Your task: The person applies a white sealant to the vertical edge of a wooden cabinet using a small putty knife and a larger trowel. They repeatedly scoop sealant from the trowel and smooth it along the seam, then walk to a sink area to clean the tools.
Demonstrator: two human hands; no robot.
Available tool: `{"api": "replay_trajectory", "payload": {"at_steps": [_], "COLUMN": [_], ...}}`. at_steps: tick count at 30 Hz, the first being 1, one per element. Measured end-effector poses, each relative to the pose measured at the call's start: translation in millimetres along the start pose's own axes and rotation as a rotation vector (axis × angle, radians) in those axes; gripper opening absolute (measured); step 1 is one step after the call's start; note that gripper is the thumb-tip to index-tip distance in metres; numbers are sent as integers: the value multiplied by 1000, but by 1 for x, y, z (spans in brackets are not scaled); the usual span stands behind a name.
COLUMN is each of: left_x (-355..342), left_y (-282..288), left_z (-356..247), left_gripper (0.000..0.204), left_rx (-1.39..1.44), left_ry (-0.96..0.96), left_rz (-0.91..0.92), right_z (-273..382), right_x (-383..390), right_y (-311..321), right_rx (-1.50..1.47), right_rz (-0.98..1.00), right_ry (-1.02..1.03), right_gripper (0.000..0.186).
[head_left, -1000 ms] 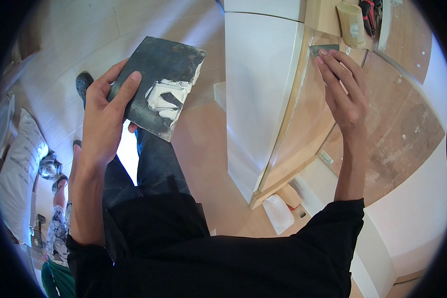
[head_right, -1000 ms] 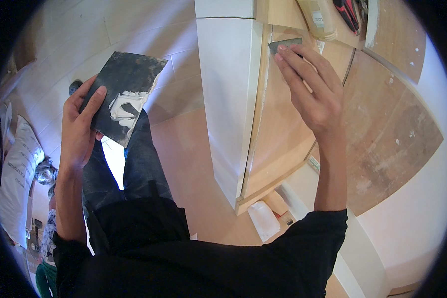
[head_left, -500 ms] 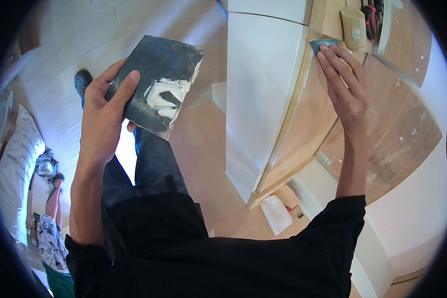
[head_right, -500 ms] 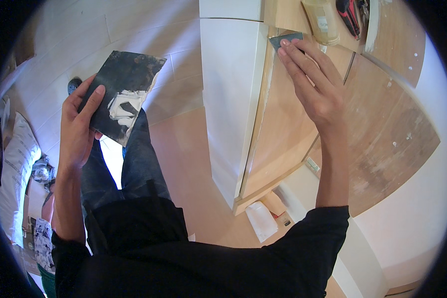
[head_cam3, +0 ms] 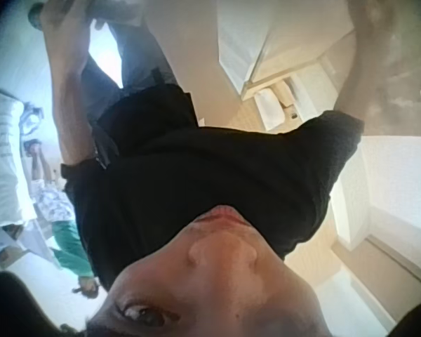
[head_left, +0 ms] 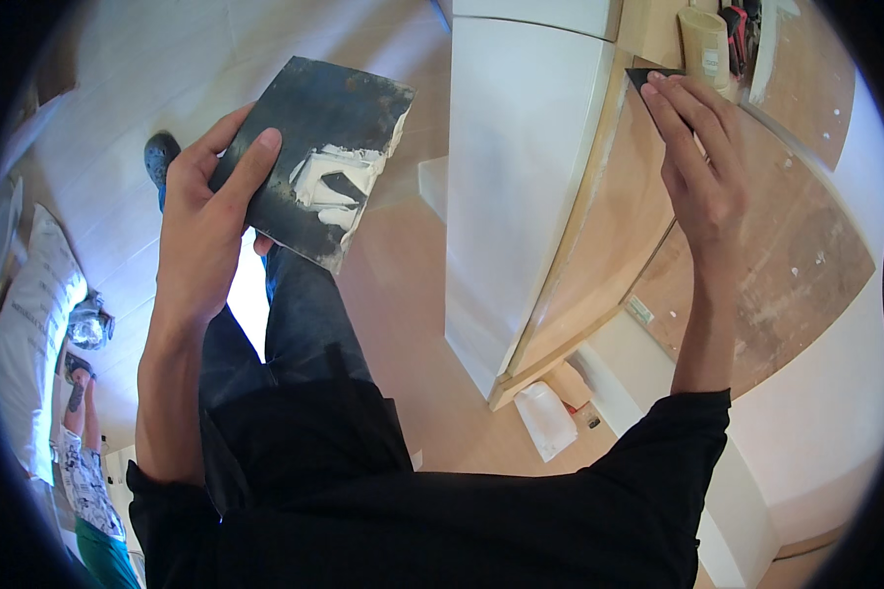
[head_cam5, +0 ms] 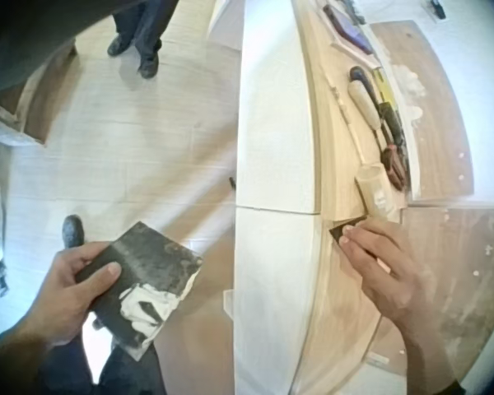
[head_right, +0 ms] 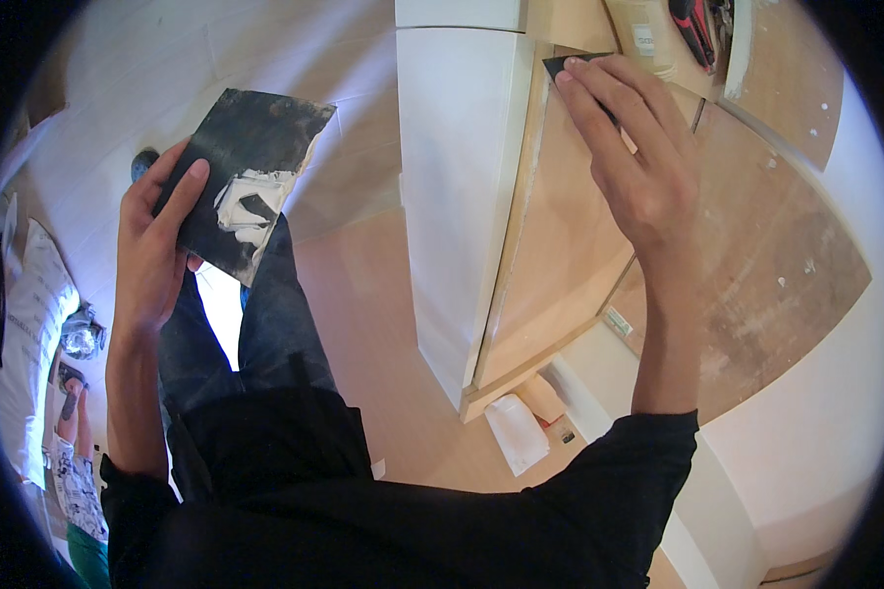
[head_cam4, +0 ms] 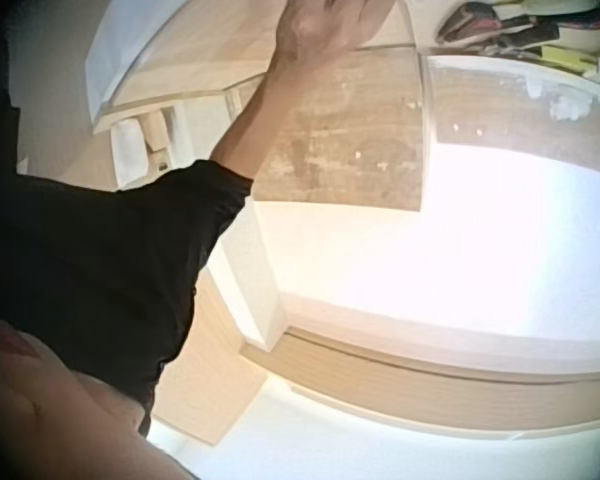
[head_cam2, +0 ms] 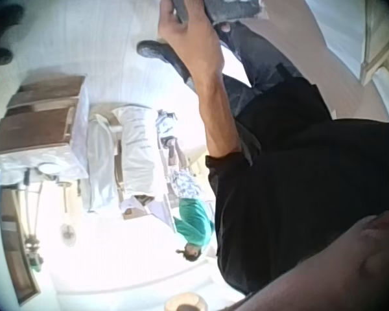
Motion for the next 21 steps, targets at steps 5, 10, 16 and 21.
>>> {"api": "replay_trajectory", "payload": {"at_steps": [5, 10, 16, 21], "left_x": [1, 0, -1, 0], "left_y": [0, 1, 2, 2], "left_z": [0, 3, 6, 7], "left_gripper": [53, 53, 53, 54], "left_rx": [2, 10, -2, -2], "left_ry": [-7, -22, -14, -21], "left_rz": [0, 10, -19, -27], "right_z": [11, 31, 36, 22], "right_x": [-17, -30, -25, -6], "right_y": [9, 12, 24, 32], "right_rx": [65, 130, 76, -53], "right_rz": [160, 291, 371, 183], "right_ry": [8, -49, -109, -242], "right_gripper": [31, 25, 28, 47]}}
Point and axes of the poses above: each hand's wrist, its own x-axis away from the middle knuckle, its own y-axis out of the back of the hand, z = x × y, the point moved 1 cm from there along -x, towards the middle knuckle, and after that the axes turned 2 degrees about -z, right-handed, at the moved point
